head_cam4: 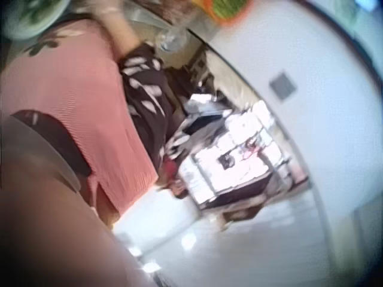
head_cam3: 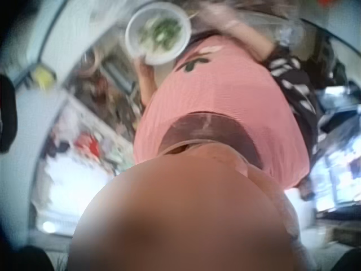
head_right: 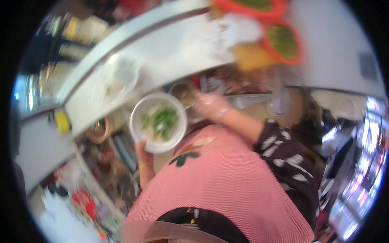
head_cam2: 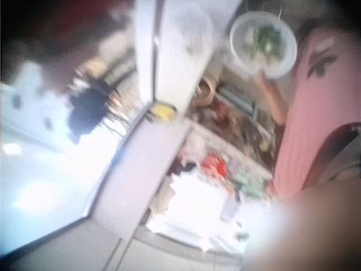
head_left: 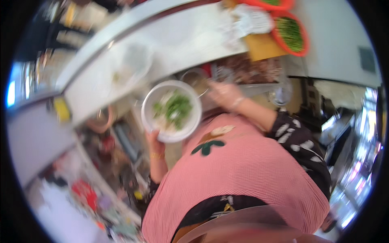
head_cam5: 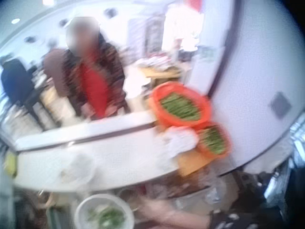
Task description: The person assembles bowls of noodle soup by adding chopped greens, broth, and cooked meat to bowls of noodles. The person uses a ladle to pour broth and a strainer to add meat, then hands the finished bowls to customers.
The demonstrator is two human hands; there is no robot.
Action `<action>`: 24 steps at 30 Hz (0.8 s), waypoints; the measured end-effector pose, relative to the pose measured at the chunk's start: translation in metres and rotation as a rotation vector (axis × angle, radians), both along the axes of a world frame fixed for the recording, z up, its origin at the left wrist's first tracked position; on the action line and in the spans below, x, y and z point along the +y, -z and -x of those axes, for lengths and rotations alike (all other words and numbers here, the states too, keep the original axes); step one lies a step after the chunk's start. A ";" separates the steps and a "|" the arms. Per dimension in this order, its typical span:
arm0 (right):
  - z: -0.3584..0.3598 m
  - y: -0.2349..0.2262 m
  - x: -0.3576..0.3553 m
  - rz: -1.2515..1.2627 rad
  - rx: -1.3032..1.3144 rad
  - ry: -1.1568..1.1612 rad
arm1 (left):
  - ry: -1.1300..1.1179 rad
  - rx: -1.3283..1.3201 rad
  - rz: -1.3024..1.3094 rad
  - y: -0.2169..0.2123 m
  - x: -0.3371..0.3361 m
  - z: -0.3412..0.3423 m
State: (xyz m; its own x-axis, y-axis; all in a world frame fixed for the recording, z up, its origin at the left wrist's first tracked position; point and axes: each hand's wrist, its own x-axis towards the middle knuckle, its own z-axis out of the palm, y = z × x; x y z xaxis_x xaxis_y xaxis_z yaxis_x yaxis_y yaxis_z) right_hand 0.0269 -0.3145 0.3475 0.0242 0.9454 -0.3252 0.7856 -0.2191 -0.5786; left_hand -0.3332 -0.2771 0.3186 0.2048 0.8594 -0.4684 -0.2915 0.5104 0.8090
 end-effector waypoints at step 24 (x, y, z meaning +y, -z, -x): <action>-0.320 0.007 0.037 -0.216 -0.194 0.395 | 0.304 -0.042 0.225 -0.019 -0.078 -0.250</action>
State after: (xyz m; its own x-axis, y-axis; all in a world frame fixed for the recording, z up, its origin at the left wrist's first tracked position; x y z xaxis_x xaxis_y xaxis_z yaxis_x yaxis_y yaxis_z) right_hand 0.3472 -0.2778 0.3400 0.4354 0.8970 -0.0769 0.7642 -0.4134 -0.4951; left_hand -0.0836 -0.3553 0.3375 0.4581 0.6332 -0.6239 -0.1299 0.7420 0.6577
